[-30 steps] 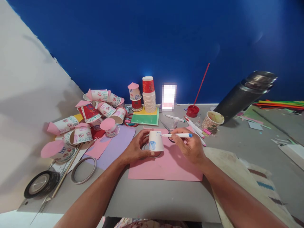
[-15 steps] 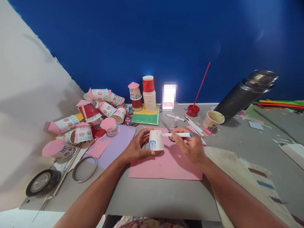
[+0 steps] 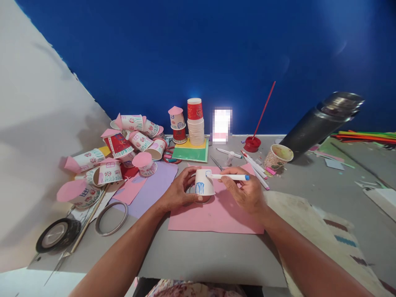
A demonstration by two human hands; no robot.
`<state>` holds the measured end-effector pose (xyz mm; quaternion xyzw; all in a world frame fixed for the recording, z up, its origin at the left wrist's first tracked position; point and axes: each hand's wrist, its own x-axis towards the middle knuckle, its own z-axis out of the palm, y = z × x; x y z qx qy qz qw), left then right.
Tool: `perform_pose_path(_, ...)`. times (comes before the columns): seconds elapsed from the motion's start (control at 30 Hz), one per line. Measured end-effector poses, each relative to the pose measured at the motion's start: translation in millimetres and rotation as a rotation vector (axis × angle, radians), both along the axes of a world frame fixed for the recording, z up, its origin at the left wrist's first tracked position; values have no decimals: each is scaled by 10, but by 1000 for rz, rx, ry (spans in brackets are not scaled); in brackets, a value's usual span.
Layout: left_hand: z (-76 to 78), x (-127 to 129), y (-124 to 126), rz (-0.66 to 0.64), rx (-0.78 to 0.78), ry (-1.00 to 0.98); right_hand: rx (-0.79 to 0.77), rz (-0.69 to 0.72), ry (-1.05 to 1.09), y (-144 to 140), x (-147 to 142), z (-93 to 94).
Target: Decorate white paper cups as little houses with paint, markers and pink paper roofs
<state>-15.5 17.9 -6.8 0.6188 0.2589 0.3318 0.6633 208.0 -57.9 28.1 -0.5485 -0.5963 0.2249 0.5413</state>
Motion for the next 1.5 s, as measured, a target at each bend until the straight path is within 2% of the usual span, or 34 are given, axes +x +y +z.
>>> perform_pose_path(0.53, 45, 7, -26, 14, -11, 38, 19, -18, -16, 24, 49, -57)
perform_pose_path(0.73, 15, -1, -3, -1, 7, 35, -4, -37, 7, 48, 83, -97)
perform_pose_path(1.0, -6, -6, 9, -9, 0, 34, 19, -53, 69, 37, 43, -46)
perform_pose_path(1.5, 67, 23, -17, 18, 3, 38, 4, -25, 64, 43, -14, -22)
